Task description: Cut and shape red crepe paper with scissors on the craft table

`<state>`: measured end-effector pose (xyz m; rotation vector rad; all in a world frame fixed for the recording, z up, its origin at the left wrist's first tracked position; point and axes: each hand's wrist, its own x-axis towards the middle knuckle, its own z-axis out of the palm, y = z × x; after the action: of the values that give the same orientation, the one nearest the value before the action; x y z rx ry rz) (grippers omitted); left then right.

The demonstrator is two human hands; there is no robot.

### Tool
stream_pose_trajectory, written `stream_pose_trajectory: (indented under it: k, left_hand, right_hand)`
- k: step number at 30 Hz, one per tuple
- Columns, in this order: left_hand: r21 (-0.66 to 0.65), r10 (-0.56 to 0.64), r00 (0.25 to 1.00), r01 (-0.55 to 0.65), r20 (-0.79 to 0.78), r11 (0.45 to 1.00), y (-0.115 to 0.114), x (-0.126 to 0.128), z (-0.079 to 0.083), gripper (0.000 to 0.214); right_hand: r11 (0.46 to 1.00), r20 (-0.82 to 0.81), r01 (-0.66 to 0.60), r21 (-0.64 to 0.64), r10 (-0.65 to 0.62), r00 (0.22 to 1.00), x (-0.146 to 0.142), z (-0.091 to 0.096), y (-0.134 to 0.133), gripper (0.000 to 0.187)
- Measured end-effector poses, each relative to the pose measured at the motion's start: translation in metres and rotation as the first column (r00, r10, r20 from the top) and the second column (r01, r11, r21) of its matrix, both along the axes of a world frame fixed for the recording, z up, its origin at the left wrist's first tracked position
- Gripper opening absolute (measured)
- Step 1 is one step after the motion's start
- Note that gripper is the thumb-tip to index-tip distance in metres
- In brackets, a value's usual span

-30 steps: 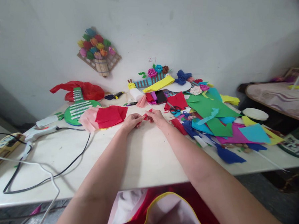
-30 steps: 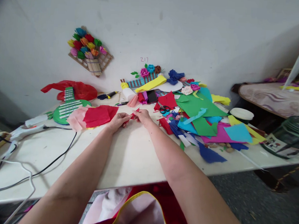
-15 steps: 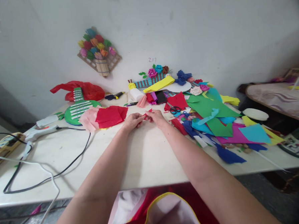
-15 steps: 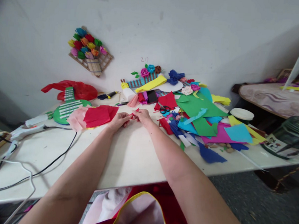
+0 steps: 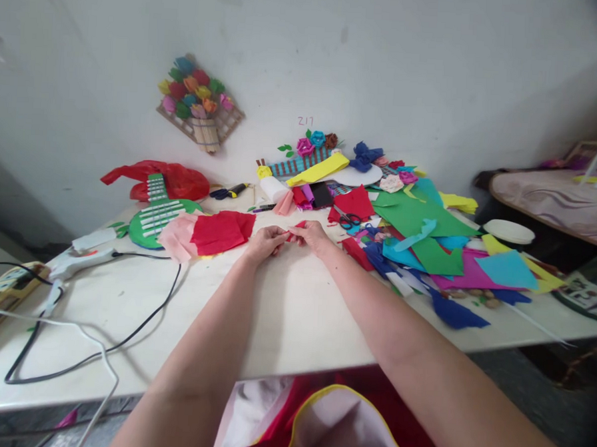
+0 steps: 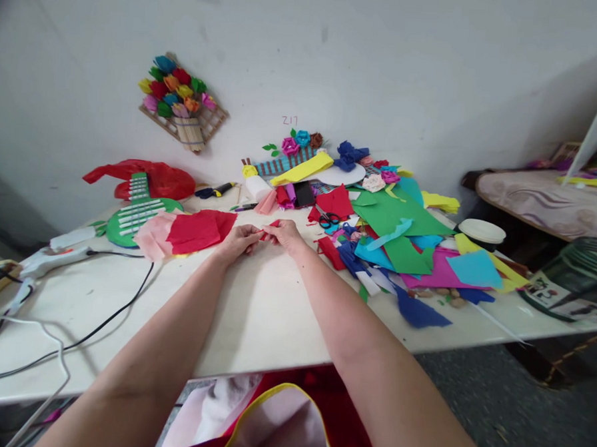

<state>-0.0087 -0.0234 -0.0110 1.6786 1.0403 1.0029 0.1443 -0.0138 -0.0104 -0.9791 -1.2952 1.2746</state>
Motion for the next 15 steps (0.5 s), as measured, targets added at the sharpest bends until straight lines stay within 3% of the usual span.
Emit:
stream_pose_trajectory:
  k: [10, 15]
  left_hand:
    - [-0.048, 0.018, 0.997, -0.014, 0.07, 0.999, -0.0056, -0.0007, 0.0029, 0.031]
    - [-0.012, 0.056, 0.998, -0.056, 0.015, 0.998, -0.0033, 0.0007, 0.0007, 0.029]
  right_hand:
    - [0.999, -0.004, -0.009, 0.046, 0.009, 1.0, -0.0028, 0.0003, -0.0033, 0.019]
    - [0.998, -0.008, -0.016, 0.065, 0.017, 1.0, -0.0016, 0.0002, -0.005, 0.018]
